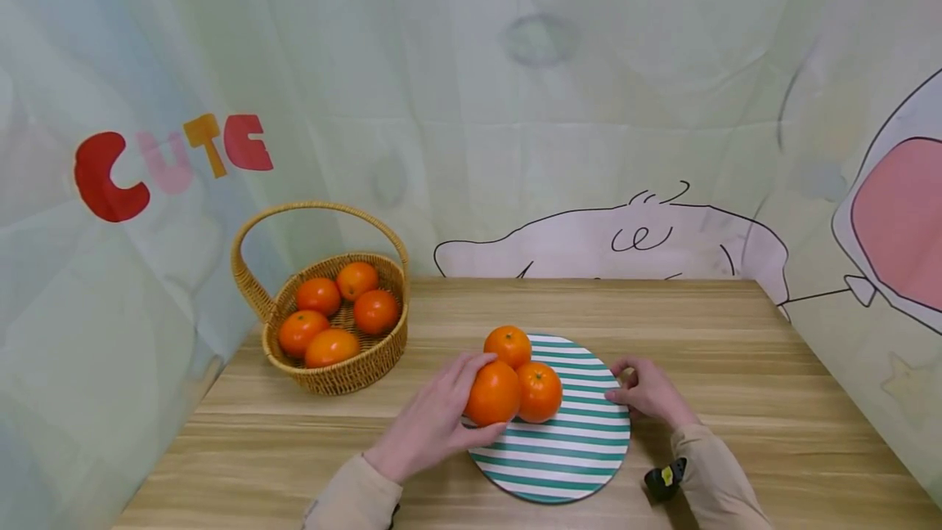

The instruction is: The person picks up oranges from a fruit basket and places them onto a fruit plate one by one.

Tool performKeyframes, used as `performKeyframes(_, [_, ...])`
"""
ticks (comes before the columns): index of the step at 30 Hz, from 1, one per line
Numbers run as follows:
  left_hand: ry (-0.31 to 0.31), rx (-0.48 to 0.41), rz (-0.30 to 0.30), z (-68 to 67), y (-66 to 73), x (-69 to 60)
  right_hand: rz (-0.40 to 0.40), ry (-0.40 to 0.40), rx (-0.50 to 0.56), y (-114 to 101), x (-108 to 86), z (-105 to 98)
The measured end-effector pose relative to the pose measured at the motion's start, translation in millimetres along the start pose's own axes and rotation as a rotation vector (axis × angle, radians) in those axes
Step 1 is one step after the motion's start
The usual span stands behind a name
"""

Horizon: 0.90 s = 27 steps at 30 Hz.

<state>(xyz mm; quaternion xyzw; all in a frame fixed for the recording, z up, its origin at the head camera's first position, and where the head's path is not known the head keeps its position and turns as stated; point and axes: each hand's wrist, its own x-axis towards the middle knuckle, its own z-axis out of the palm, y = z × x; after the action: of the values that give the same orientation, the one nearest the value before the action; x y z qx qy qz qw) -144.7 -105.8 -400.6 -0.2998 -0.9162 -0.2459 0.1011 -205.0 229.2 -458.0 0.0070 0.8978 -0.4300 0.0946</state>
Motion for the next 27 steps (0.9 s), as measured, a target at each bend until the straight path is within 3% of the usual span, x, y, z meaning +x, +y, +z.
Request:
performKeyframes(9, [-0.022, 0.032, 0.027, 3.4, 1.7, -0.4, 0.003, -0.002, -0.004, 0.3, -0.5, 0.6])
performKeyframes(14, [-0.075, 0.061, 0.044, 4.5, 4.8, -1.4, 0.005, -0.003, 0.003, 0.0, -0.8, 0.8])
performKeyframes(27, [-0.092, 0.224, 0.135, 9.9, 7.5, -0.8, 0.003, -0.003, 0.013, 0.8, -0.6, 0.6])
